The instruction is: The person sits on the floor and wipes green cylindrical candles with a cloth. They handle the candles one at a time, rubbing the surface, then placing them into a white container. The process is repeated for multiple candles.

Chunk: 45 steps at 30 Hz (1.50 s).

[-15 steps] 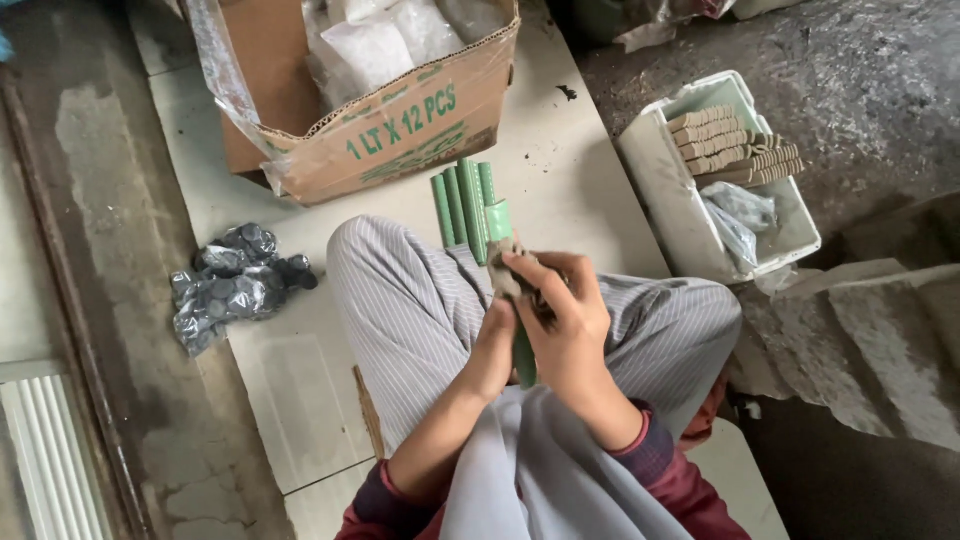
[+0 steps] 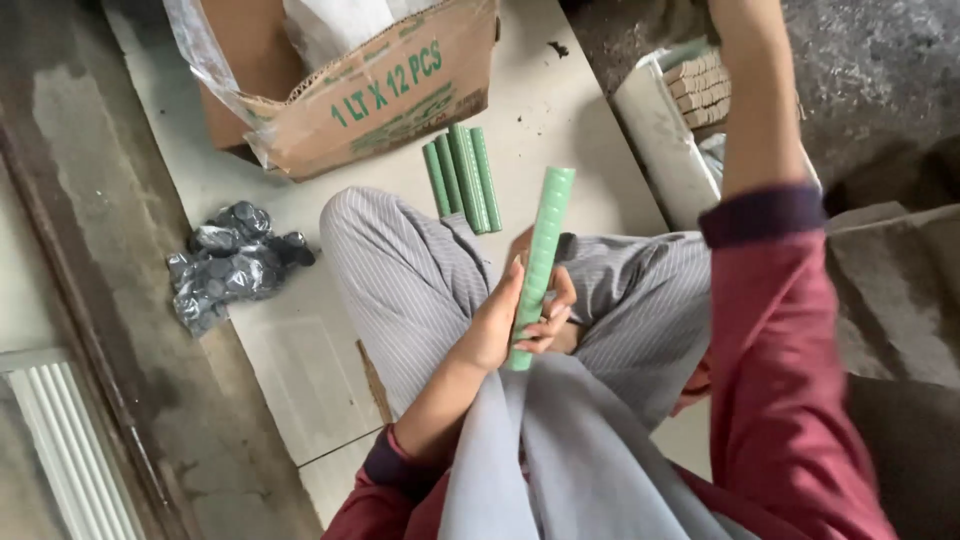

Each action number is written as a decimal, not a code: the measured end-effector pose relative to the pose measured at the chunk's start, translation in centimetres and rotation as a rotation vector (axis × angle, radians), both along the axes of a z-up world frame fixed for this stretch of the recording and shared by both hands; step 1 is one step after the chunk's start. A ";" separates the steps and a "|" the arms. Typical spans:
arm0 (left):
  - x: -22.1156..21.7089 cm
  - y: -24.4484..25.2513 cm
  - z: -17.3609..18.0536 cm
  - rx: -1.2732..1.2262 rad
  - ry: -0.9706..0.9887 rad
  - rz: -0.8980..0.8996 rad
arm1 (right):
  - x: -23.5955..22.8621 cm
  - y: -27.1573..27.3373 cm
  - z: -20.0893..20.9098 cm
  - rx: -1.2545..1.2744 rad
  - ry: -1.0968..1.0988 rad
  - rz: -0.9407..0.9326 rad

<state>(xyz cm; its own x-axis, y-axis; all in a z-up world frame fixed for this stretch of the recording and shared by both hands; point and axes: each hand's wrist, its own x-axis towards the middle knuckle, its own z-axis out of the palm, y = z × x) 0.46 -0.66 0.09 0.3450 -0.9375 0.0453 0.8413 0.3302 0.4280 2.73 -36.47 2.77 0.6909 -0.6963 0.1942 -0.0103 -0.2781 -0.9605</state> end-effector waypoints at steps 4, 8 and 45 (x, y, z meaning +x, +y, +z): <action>0.9 -0.5 -0.2 0.007 -0.055 0.123 | -2.2 6.2 -1.8 0.129 -0.074 -0.050; 0.6 -0.5 -1.1 0.327 -0.261 0.240 | -7.9 18.3 -3.9 -0.523 0.020 0.212; 3.1 -3.1 0.8 0.555 0.110 0.553 | -8.5 27.2 -2.4 -0.403 0.076 0.129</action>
<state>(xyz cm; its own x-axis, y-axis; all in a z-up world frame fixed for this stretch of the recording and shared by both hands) 3.54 -3.76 0.93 0.7430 -0.5042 -0.4402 0.6644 0.4758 0.5764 -5.72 -9.28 0.35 0.7899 -0.4827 0.3782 -0.0175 -0.6342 -0.7729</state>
